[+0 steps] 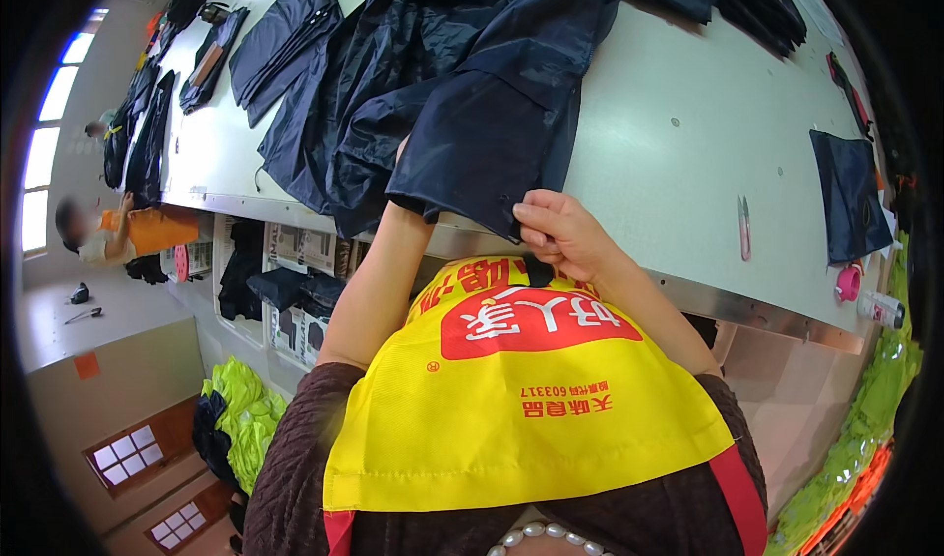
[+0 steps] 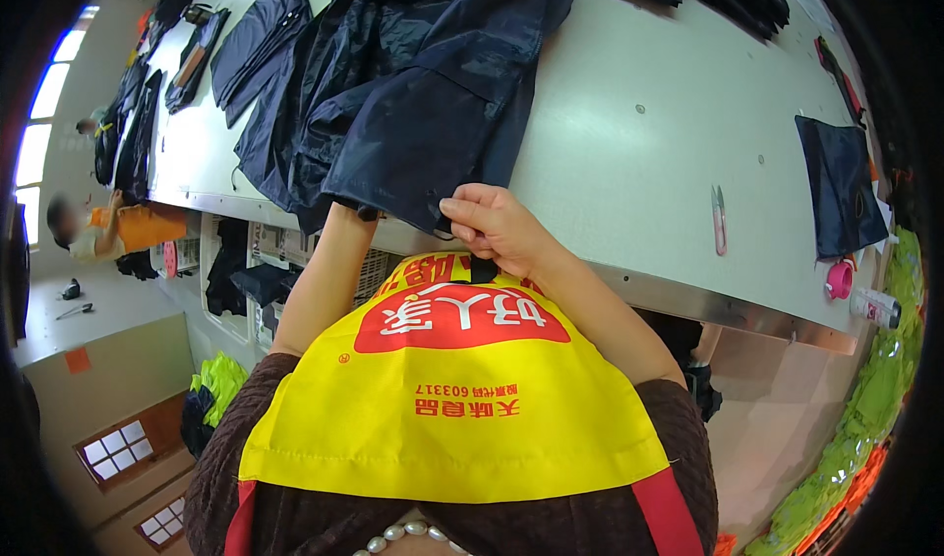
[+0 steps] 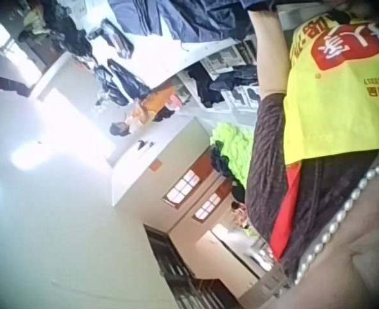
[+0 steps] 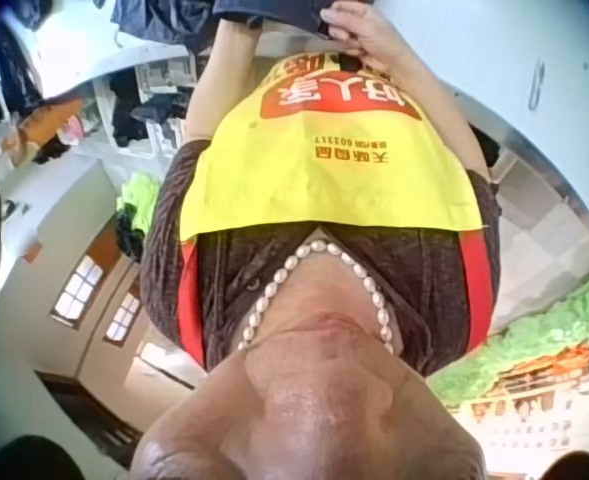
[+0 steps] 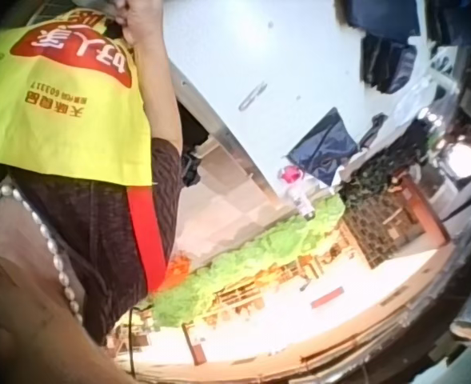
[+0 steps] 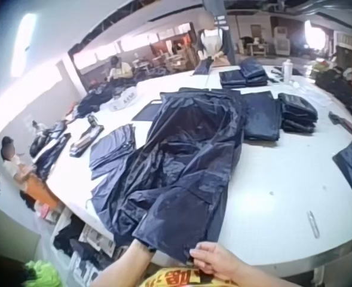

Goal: The person folds a black jacket on a white table. They smooth the fabric, fold the sleeves inward, fold the body in half, and then fold it again into a compact rectangle. The folded jacket is placed in a white basket.

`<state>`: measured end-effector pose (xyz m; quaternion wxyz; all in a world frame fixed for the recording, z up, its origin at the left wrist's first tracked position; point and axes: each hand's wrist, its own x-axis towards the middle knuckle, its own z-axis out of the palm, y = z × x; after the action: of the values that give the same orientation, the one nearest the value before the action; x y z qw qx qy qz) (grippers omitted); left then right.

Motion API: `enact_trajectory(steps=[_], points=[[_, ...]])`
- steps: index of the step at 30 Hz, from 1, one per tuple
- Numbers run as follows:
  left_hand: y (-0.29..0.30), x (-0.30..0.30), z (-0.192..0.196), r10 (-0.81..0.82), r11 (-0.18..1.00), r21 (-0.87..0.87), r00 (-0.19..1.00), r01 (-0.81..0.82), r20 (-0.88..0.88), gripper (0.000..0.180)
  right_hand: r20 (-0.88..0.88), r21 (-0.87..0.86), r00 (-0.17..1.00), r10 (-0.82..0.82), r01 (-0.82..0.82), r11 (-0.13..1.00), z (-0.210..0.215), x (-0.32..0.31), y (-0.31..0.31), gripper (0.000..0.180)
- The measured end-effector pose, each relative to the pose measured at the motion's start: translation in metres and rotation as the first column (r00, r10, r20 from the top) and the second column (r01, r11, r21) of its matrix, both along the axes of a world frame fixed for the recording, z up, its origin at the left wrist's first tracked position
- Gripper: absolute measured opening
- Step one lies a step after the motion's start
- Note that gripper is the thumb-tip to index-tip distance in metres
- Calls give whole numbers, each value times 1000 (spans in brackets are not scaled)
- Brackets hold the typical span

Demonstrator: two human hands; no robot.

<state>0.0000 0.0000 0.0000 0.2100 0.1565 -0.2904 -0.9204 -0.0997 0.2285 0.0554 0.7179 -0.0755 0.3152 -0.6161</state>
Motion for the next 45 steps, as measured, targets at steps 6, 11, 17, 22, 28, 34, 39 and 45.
enact_trajectory(steps=[6, 11, 17, 22, 28, 34, 39, 45], points=[[34, -4, 46, 104, 981, -187, 943, -45, 317, 36, -15, 15, 988, -151, 151, 988, 19, -6, 17, 15], [45, -8, 67, 144, 989, -50, 876, -137, 461, 34, -277, 28, 960, -47, 57, 998, 24, -7, 17, 21], [24, 10, 43, 464, 541, -835, 793, 99, 394, 50, -473, 23, 880, -53, 73, 997, 36, -10, 24, 24], [71, 21, 129, 51, -389, -921, 997, -38, -62, 44, -542, -48, 834, -103, 92, 995, 40, -12, 24, 24], [93, 10, 104, -69, -399, -873, 958, -281, -277, 24, -692, -42, 695, -195, 231, 972, 52, -14, 28, 22], [89, 11, 106, -24, -454, -835, 941, -311, -338, 21, -954, -281, -286, -90, 745, 605, -14, -94, 105, 26], [92, 7, 102, -7, -435, -845, 940, -311, -342, 21, -597, -41, -397, 698, 883, 467, -96, -137, 220, 37], [96, 3, 105, 12, -445, -849, 945, -286, -325, 19, -908, 195, -63, 414, 811, 552, -90, -145, 231, 27]])
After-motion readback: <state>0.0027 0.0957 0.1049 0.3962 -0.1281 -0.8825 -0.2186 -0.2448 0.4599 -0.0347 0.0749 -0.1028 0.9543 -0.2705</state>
